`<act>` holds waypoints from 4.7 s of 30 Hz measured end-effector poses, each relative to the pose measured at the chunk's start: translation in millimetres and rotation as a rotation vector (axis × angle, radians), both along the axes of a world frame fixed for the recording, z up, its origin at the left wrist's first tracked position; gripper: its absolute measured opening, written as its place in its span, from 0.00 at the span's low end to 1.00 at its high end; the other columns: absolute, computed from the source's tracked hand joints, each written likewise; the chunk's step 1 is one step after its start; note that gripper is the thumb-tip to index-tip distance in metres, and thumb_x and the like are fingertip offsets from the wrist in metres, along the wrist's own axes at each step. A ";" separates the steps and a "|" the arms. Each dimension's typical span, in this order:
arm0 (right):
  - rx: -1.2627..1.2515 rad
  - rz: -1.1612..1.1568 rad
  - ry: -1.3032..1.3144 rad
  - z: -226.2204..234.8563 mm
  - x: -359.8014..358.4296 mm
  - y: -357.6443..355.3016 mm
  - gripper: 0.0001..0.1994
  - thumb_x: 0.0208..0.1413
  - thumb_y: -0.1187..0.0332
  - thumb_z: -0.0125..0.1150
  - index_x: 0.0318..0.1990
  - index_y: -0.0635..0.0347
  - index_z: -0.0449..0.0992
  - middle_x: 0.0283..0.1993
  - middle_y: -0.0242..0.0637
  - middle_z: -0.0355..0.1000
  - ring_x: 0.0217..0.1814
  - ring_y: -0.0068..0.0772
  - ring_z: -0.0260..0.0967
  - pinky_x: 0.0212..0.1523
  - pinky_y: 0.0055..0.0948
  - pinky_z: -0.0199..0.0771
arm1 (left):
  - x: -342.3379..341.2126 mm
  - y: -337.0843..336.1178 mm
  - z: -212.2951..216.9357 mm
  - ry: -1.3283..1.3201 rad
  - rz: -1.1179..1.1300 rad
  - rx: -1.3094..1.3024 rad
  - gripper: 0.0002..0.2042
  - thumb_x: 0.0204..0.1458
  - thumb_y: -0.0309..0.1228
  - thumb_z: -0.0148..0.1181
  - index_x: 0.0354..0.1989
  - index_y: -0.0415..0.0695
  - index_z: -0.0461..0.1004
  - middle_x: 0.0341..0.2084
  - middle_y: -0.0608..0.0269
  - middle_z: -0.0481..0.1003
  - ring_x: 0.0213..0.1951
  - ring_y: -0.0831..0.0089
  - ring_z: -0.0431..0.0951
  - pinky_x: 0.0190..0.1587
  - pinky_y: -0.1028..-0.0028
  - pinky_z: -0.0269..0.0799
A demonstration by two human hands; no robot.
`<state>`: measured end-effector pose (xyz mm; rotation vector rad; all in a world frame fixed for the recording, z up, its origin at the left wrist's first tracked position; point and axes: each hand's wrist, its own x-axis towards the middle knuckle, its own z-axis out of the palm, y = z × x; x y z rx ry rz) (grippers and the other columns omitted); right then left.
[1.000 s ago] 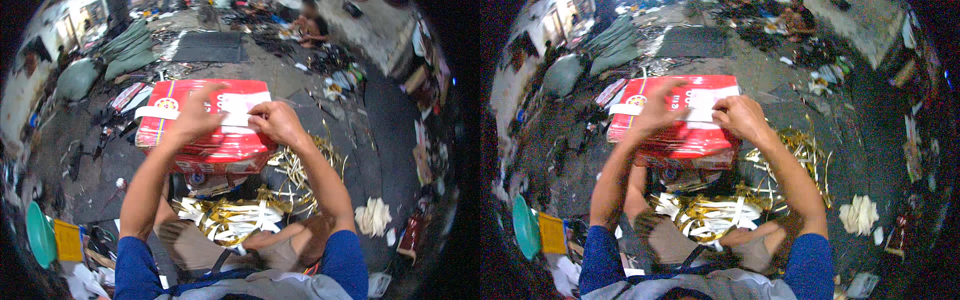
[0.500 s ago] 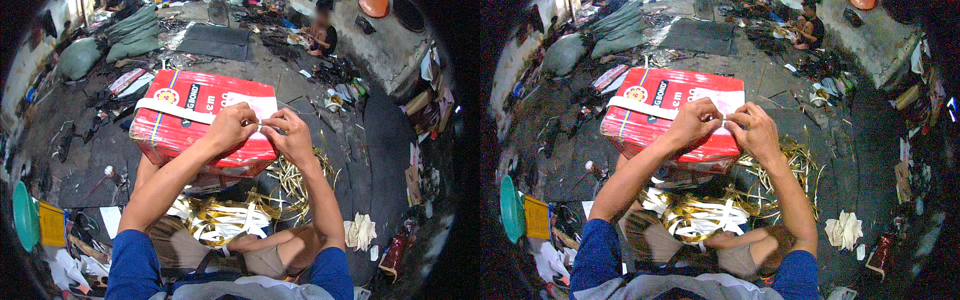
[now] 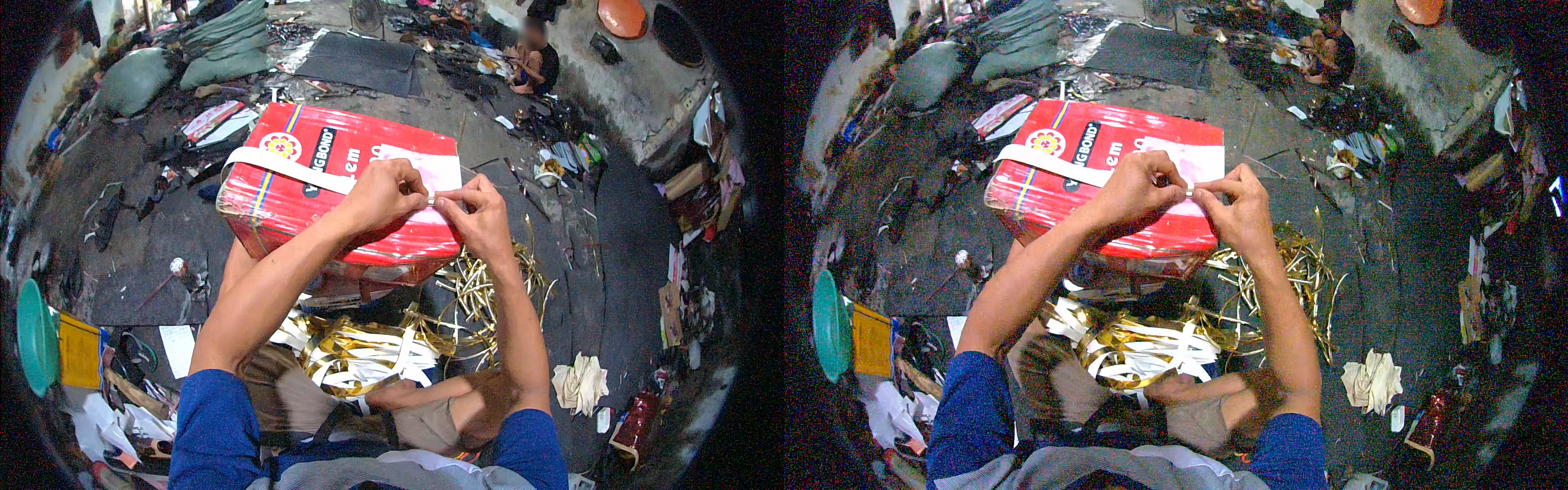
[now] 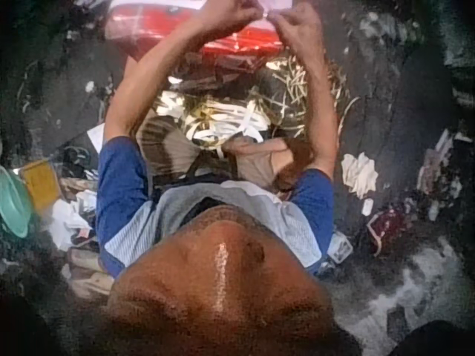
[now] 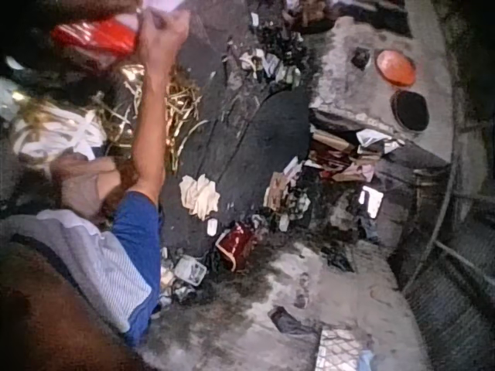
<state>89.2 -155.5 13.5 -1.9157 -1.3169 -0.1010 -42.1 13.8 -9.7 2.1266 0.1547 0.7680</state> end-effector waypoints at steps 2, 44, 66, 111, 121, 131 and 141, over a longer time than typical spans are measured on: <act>0.017 -0.045 0.114 -8.2 4.8 4.2 0.10 0.47 0.66 0.75 0.36 0.61 0.87 0.27 0.34 0.69 0.29 0.26 0.68 0.32 0.28 0.69 | 3.6 -1.3 0.7 0.021 0.007 -0.022 0.06 0.47 0.28 0.67 0.29 0.37 0.83 0.27 0.54 0.79 0.32 0.66 0.80 0.37 0.66 0.75; -0.041 -0.338 0.294 1.5 42.0 27.8 0.30 0.67 0.41 0.49 0.32 0.62 0.77 0.31 0.51 0.78 0.33 0.53 0.77 0.38 0.48 0.76 | 55.9 -13.6 1.3 -0.133 -0.194 0.032 0.06 0.49 0.26 0.67 0.26 0.36 0.80 0.24 0.59 0.78 0.27 0.75 0.77 0.30 0.73 0.73; 0.035 -0.547 0.414 -317.4 77.7 14.4 0.14 0.59 0.65 0.57 0.33 0.70 0.79 0.34 0.60 0.77 0.38 0.60 0.77 0.41 0.51 0.72 | 54.7 -22.0 11.8 0.064 -0.142 -0.008 0.04 0.48 0.24 0.69 0.27 0.36 0.82 0.26 0.61 0.81 0.29 0.77 0.80 0.35 0.75 0.77; -0.633 -0.693 0.348 -442.8 71.7 -88.4 0.14 0.57 0.61 0.62 0.40 0.65 0.79 0.44 0.59 0.79 0.46 0.62 0.79 0.49 0.58 0.78 | 33.9 -12.9 10.3 -0.177 -0.184 0.723 0.13 0.49 0.17 0.69 0.43 0.44 0.84 0.34 0.58 0.80 0.36 0.64 0.82 0.39 0.68 0.79; -0.718 -0.848 0.432 -418.3 66.7 -103.6 0.18 0.59 0.67 0.55 0.52 0.71 0.66 0.47 0.67 0.77 0.52 0.67 0.76 0.56 0.57 0.75 | 39.7 -21.6 22.3 0.115 -0.264 0.598 0.19 0.63 0.45 0.54 0.52 0.45 0.82 0.57 0.53 0.74 0.65 0.53 0.64 0.67 0.52 0.60; 0.186 -1.401 0.602 -326.4 148.9 -119.2 0.19 0.62 0.58 0.51 0.37 0.68 0.78 0.46 0.59 0.78 0.45 0.56 0.77 0.46 0.48 0.72 | -42.1 -179.3 -114.9 0.084 -0.187 0.266 0.16 0.50 0.40 0.66 0.33 0.37 0.79 0.33 0.51 0.79 0.33 0.51 0.80 0.36 0.60 0.79; -0.048 -0.019 0.337 -74.7 -31.5 -153.2 0.15 0.59 0.63 0.67 0.51 0.56 0.80 0.48 0.41 0.78 0.48 0.39 0.77 0.51 0.36 0.76 | -80.3 -241.7 -257.7 0.453 -0.291 -0.535 0.08 0.58 0.29 0.60 0.41 0.37 0.77 0.27 0.55 0.80 0.26 0.64 0.79 0.34 0.66 0.73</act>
